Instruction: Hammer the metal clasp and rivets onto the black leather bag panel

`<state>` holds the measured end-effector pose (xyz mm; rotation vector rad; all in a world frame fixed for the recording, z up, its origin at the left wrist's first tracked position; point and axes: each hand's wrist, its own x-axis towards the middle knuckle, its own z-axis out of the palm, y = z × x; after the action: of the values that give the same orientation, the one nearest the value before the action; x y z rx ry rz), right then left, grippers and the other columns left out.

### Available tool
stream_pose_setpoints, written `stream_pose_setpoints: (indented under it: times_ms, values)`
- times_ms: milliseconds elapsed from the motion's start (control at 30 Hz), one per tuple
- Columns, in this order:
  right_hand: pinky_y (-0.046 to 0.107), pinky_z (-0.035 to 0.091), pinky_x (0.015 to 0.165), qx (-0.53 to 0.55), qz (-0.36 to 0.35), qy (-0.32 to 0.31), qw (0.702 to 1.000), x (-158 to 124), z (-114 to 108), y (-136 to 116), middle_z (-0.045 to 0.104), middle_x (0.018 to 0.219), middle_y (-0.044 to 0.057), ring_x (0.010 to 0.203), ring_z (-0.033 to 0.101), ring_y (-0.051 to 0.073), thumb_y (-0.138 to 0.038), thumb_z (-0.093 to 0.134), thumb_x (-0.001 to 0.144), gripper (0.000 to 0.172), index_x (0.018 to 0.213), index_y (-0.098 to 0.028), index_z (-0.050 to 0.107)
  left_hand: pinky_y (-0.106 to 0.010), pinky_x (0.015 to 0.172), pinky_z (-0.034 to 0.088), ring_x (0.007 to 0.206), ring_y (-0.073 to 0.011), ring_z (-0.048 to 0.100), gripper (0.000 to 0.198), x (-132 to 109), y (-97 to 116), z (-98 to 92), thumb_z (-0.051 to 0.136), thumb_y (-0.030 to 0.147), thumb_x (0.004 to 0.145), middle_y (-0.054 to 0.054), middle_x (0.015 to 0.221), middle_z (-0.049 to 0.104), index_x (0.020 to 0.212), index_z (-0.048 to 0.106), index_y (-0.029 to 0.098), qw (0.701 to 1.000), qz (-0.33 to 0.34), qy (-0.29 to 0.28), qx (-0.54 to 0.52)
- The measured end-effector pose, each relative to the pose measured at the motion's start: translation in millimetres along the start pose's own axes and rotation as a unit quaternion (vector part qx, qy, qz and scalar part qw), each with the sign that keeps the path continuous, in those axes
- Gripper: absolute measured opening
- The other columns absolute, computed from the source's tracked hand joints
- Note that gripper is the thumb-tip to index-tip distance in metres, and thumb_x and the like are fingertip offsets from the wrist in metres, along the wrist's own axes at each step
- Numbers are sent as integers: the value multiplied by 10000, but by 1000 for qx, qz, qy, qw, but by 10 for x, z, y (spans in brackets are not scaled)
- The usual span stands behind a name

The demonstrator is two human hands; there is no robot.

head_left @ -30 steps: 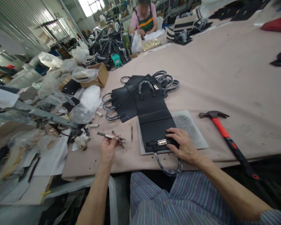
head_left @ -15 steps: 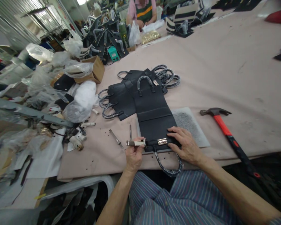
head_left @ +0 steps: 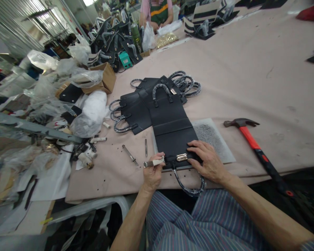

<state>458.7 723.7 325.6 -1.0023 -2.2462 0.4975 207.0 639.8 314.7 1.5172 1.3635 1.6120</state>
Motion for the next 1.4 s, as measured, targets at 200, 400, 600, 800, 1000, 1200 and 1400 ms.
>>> stream_pose_setpoints:
  times_ms: [200,400,600,800,1000,1200,1400]
  values:
    - [545,419,1064,2,2,-1,1000,11,-11,-15,608,1318,106,1264,523,329,-314,609,913,273,1166,-218,642,-424,945,606,1034,-227,744,113,11,-4,-7,649,236,947,-111,1147,727,1050,629,193,1000,8,-7,23]
    - [549,412,1072,1,-2,3,1000,9,-2,-9,606,1324,105,1265,524,329,-306,606,917,265,1166,-219,630,-417,944,601,1034,-228,745,130,6,-9,-8,654,216,943,-109,1157,725,1069,631,194,1000,12,-9,15]
    - [541,403,1072,-6,-7,7,1000,-2,9,-4,598,1328,111,1274,511,327,-297,601,928,261,1173,-206,603,-420,942,610,1044,-227,740,125,-6,-42,-12,655,220,943,-103,1148,730,1064,631,202,999,21,-12,44]
    - [546,406,1070,-2,-4,7,1000,-6,9,-3,595,1333,110,1274,512,330,-291,606,921,264,1173,-210,608,-409,964,602,1096,-221,724,93,47,2,-27,591,153,957,-82,1097,739,1008,644,210,989,98,-63,90]
    - [556,412,1075,13,-1,8,1000,2,9,-18,595,1335,119,1278,512,331,-283,612,915,279,1183,-205,615,-399,926,621,1024,-215,749,100,58,18,-6,619,200,960,-90,1119,743,1057,636,212,995,44,-28,87]
    - [536,442,1073,31,19,79,996,-80,-242,51,571,1349,143,1271,529,313,-310,578,933,349,1264,-202,589,-398,952,610,1029,-204,744,138,0,-29,27,635,170,949,-77,1123,734,1078,632,218,995,57,-8,82]
    - [455,438,1043,-172,197,191,946,-519,-790,701,659,1169,219,1139,600,333,-449,511,934,447,1183,-106,650,-417,972,605,1076,-213,730,136,-51,-46,19,614,173,960,-82,1154,729,1087,626,222,994,62,-9,85]
